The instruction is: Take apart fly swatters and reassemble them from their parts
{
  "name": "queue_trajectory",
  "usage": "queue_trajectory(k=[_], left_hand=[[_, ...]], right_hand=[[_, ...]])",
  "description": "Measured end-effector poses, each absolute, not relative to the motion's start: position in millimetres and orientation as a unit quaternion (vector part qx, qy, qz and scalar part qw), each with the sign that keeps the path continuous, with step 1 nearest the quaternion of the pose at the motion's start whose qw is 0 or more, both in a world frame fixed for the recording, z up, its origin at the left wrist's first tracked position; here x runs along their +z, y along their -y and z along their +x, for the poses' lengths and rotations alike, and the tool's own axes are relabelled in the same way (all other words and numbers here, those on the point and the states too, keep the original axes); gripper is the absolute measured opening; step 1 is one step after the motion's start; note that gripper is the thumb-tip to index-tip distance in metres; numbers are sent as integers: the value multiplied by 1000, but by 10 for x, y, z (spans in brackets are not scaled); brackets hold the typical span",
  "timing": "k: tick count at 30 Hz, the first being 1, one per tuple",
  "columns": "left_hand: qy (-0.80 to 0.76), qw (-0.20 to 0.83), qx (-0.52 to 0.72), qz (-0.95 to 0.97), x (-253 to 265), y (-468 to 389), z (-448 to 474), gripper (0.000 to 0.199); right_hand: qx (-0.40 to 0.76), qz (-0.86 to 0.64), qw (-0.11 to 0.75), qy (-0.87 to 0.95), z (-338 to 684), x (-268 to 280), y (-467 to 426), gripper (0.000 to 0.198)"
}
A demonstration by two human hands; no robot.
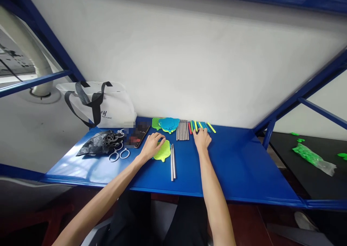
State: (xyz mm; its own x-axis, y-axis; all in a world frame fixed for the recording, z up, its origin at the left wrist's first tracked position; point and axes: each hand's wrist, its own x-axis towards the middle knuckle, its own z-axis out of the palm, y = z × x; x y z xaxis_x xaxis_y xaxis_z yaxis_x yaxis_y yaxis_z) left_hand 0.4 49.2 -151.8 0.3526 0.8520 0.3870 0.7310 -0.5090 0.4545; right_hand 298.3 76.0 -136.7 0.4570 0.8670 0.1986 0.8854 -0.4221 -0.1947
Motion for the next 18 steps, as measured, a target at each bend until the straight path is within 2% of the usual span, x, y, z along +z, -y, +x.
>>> queue_trajectory(k=[10, 15, 18], left_hand=[[-491, 132, 309, 804, -1489, -487, -9, 38], [-488, 135, 317, 802, -1473, -478, -1, 39], [-491, 135, 321, 798, -1477, -480, 2, 40]], right_hand=[[0, -855, 133, 502, 2971, -1298, -718, 38], [60, -859, 93, 500, 3015, -1236, -572, 39], [53, -852, 81, 514, 2975, -1192, -556, 44]])
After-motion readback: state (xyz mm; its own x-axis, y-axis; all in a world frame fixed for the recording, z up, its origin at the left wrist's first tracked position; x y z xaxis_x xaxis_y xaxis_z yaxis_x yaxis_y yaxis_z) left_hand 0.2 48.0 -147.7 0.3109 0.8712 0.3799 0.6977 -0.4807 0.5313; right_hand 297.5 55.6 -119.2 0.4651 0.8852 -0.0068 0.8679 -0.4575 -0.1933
